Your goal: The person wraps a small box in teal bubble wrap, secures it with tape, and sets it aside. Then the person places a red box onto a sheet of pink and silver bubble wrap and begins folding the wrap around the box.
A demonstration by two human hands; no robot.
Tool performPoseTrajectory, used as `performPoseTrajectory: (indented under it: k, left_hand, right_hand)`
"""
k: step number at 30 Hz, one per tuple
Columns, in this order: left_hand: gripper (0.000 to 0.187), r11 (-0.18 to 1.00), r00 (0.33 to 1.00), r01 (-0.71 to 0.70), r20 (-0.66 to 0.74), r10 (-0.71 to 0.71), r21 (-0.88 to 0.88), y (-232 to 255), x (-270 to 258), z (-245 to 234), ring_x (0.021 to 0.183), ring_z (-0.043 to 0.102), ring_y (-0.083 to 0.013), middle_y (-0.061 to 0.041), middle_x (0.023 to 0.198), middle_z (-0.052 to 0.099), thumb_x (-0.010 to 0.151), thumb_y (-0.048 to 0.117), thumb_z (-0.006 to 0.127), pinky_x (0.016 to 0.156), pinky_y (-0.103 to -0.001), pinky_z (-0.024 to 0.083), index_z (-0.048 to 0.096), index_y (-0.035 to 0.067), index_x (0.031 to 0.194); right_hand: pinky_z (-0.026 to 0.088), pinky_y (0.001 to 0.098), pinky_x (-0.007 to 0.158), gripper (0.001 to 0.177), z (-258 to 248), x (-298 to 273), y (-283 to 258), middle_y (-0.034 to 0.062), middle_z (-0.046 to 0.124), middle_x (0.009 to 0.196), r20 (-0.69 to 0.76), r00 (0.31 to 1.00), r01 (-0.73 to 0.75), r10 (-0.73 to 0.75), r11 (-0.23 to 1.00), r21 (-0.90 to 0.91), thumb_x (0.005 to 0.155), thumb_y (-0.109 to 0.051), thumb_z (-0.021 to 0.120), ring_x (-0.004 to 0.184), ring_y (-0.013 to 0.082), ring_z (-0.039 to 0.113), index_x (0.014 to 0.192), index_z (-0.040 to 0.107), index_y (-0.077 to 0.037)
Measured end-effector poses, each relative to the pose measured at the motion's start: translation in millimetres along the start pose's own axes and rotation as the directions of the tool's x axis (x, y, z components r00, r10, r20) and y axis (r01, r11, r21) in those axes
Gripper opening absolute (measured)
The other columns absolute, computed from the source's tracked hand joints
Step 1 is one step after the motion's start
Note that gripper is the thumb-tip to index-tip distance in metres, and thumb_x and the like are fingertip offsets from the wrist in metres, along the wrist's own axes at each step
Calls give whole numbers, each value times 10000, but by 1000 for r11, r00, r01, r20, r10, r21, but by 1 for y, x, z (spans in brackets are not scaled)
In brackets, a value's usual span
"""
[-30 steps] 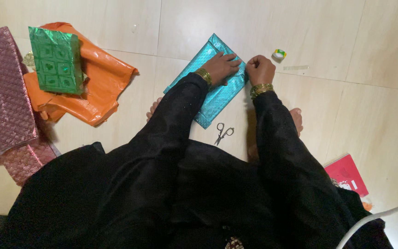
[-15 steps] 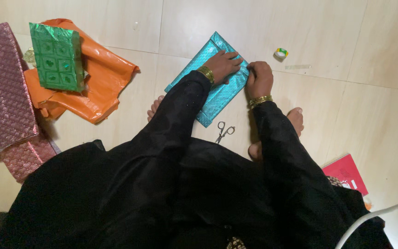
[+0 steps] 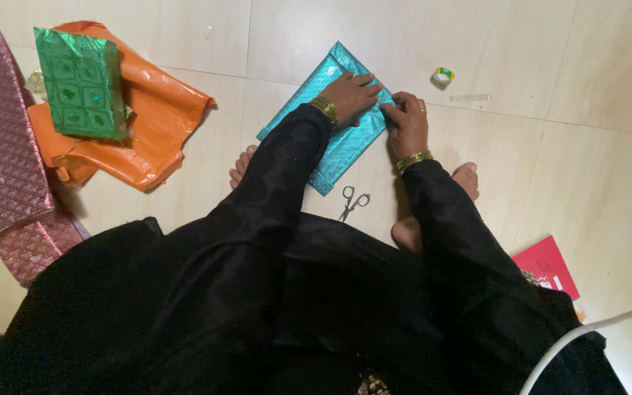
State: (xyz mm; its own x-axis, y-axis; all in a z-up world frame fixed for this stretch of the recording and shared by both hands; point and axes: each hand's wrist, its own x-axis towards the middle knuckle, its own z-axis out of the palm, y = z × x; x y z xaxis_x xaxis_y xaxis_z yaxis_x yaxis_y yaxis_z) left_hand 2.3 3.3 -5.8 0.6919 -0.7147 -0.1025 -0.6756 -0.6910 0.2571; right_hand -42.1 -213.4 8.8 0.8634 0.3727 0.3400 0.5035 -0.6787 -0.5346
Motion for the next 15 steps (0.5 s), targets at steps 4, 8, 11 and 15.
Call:
performPoseTrajectory:
  k: [4,8,11,15]
  left_hand:
    - [730,1000,1000,3,-5,-3,-14,0,-1,-2,1473,329,-278,-38,1575,430,696,273,890,1163,-545,311,626,143,1364]
    - [719,1000,1000,-5,-25,5,-9,1,-3,-3,1478,335,-281,-41,1569,448,708,276,889,1166,-545,318,627,122,1360]
    - [722,1000,1000,-5,-23,5,-17,1,-3,-4,1481,333,-279,-37,1569,450,706,273,889,1172,-544,315,624,116,1358]
    - [740,1000,1000,5,-23,-6,-14,2,-3,-6,1478,329,-274,-30,1577,436,693,268,893,1170,-540,312,617,123,1364]
  right_hand:
    - [511,428,929,406,-6,-3,-3,115,636,1227,36,997,75,-74,997,-26,756,32,776,1091,332,584,1126,769,-136]
    - [523,411,940,362,-9,-3,-9,123,627,1239,48,995,93,-92,996,-13,835,18,782,1135,338,573,1153,771,-155]
    - [528,409,952,384,-16,-2,-13,130,620,1256,89,990,111,-110,994,-11,843,25,768,1156,343,569,1176,776,-166]
    - [523,419,959,373,-25,0,-22,140,609,1265,113,982,156,-152,987,-27,839,-3,786,1166,358,565,1162,777,-188]
